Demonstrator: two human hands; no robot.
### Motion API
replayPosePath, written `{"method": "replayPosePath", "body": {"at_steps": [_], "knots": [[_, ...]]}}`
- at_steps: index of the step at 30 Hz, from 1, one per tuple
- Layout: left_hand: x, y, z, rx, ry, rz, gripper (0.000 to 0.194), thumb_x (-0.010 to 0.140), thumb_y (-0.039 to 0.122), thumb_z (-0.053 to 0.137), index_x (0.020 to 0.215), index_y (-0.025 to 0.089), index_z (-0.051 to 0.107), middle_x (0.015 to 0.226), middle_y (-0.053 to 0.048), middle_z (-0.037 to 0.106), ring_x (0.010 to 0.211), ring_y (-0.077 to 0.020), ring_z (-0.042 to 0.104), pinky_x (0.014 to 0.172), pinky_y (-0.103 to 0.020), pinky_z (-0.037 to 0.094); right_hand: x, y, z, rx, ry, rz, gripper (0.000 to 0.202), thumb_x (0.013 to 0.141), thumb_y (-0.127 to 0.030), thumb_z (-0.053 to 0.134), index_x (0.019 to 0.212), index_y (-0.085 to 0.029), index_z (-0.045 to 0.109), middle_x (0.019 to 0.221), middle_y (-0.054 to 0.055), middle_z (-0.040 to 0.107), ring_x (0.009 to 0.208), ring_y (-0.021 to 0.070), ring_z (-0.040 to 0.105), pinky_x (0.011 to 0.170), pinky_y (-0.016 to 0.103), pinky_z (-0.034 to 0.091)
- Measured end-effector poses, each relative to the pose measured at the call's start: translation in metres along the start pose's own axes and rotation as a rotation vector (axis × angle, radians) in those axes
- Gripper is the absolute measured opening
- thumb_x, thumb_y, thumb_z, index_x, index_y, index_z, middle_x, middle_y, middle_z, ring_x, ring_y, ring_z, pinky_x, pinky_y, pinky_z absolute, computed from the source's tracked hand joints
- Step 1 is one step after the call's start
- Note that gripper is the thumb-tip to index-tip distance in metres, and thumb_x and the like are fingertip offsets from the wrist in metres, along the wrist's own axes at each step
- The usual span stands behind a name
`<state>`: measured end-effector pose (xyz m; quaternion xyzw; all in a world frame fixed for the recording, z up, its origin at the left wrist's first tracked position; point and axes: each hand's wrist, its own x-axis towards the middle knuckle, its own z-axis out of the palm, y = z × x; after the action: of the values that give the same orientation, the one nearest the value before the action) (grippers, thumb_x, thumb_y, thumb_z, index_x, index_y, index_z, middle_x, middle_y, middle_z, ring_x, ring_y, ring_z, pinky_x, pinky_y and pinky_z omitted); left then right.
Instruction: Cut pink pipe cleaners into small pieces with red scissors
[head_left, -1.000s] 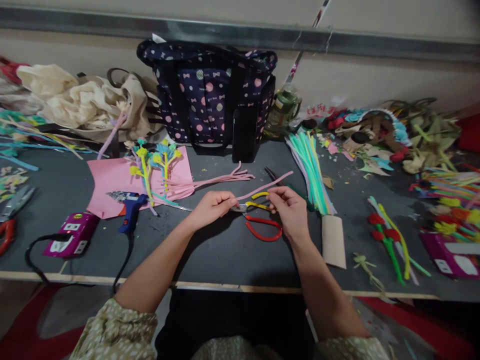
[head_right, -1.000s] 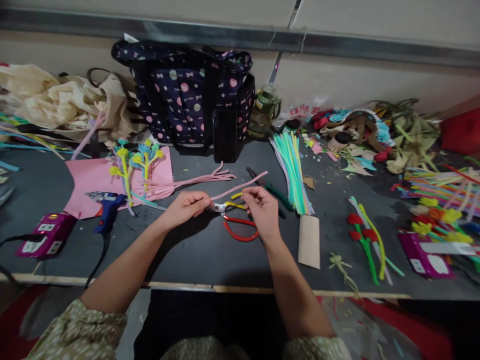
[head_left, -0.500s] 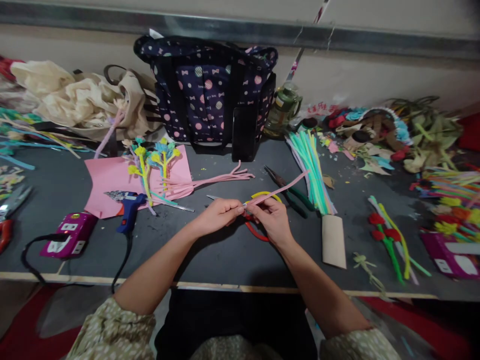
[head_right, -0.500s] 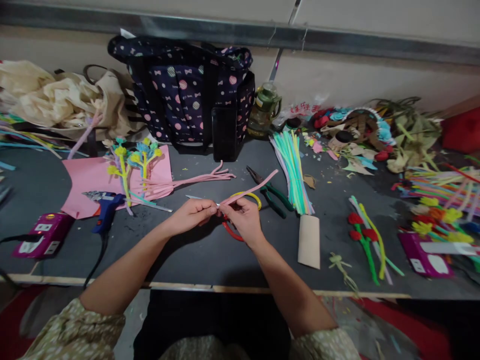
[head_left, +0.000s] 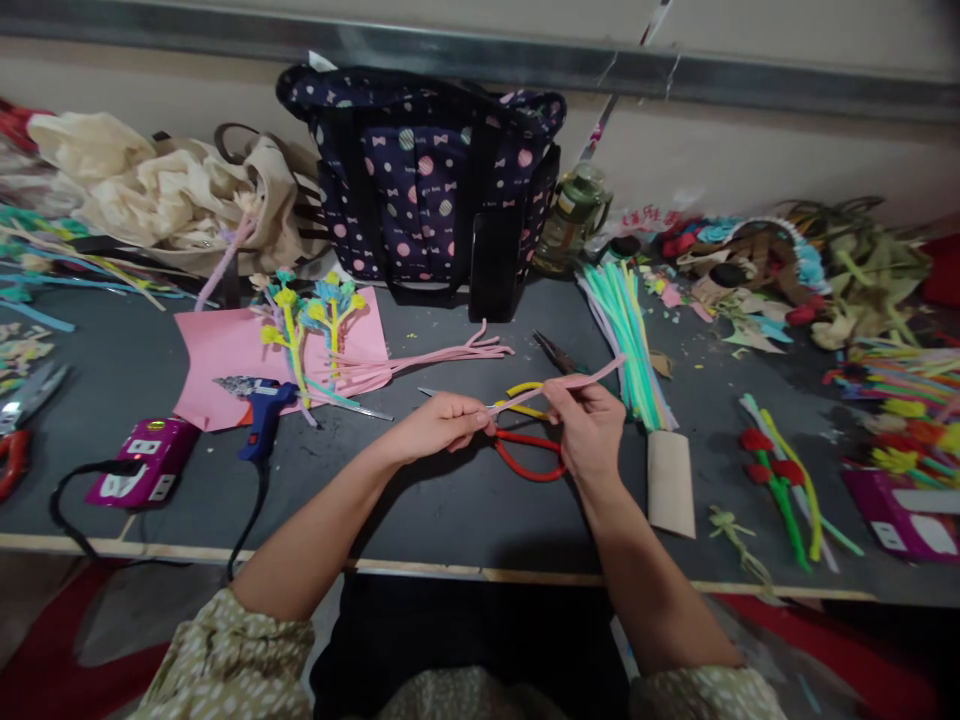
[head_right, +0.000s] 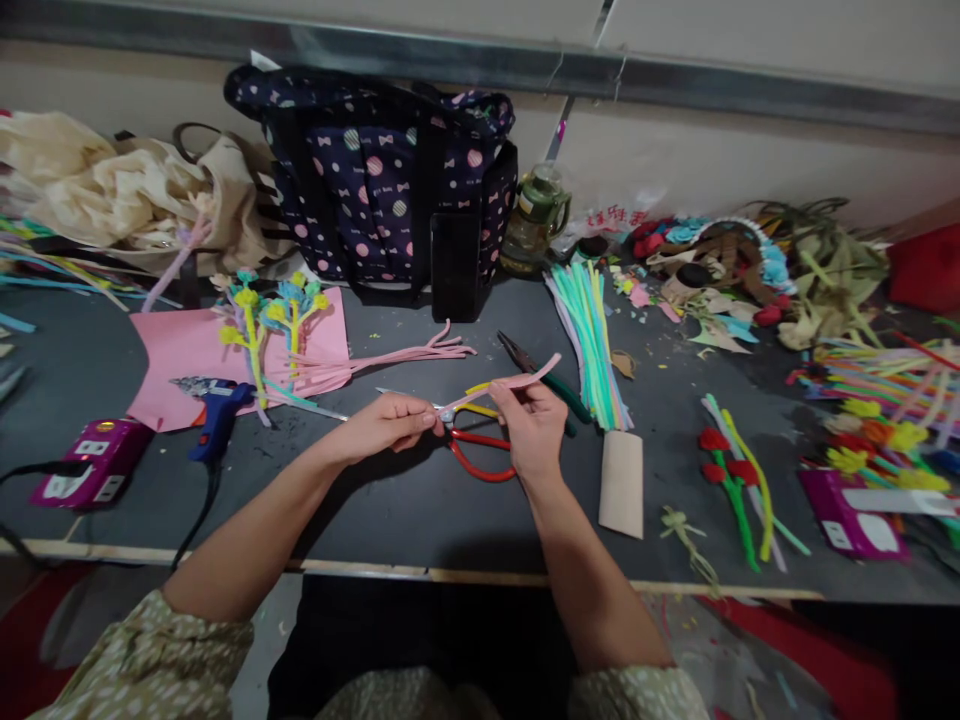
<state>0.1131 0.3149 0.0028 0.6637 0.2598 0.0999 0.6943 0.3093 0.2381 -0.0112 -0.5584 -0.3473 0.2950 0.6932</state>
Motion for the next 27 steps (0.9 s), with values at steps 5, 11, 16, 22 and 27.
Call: {"method": "replayPosePath", "body": {"at_steps": [5,11,16,22,27], "knots": [[-0.004,0.001,-0.010,0.086,0.016,0.010,0.038,0.090,0.044,0.047,0.089,0.012,0.067,0.046,0.006,0.043,0.044,-0.0071,0.035,0.048,-0.020,0.025,0.014,-0.004,-0.014,0.007,0.127,-0.038,0.015,0.072,-0.031,0.075,0.073,-0.018,0.066,0.064,-0.004,0.057,0.047,0.0062,0.043,0.043,0.020,0.035],[-0.003,0.001,-0.016,0.153,0.107,0.027,0.037,0.089,0.043,0.049,0.087,0.011,0.067,0.047,0.005,0.042,0.045,-0.0077,0.036,0.049,-0.020,0.027,0.019,-0.006,-0.019,0.064,0.109,0.037,0.018,0.071,-0.031,0.076,0.074,-0.017,0.066,0.065,-0.002,0.060,0.049,0.0061,0.048,0.042,0.018,0.037],[-0.002,0.000,-0.016,0.317,0.212,0.096,0.033,0.088,0.039,0.049,0.082,0.014,0.069,0.054,0.002,0.052,0.052,-0.0097,0.045,0.052,-0.020,0.033,0.022,-0.004,-0.025,0.200,0.107,0.182,0.018,0.068,-0.028,0.077,0.073,-0.017,0.065,0.065,-0.002,0.061,0.050,0.0057,0.050,0.042,0.016,0.039],[-0.001,-0.003,-0.014,0.439,0.263,0.172,0.029,0.090,0.034,0.048,0.081,0.016,0.070,0.077,-0.004,0.067,0.074,-0.0154,0.059,0.070,-0.025,0.042,0.031,-0.001,-0.035,0.358,0.082,0.271,0.023,0.065,-0.028,0.079,0.076,-0.017,0.062,0.065,-0.005,0.057,0.051,0.0039,0.047,0.041,0.014,0.037],[0.000,-0.005,-0.016,0.469,0.346,0.183,0.031,0.091,0.034,0.045,0.078,0.015,0.066,0.072,-0.001,0.063,0.068,-0.0133,0.055,0.065,-0.023,0.039,0.030,-0.003,-0.029,0.429,0.116,0.291,0.033,0.067,-0.036,0.078,0.091,-0.019,0.063,0.077,-0.004,0.060,0.058,0.0049,0.051,0.045,0.015,0.041]]}}
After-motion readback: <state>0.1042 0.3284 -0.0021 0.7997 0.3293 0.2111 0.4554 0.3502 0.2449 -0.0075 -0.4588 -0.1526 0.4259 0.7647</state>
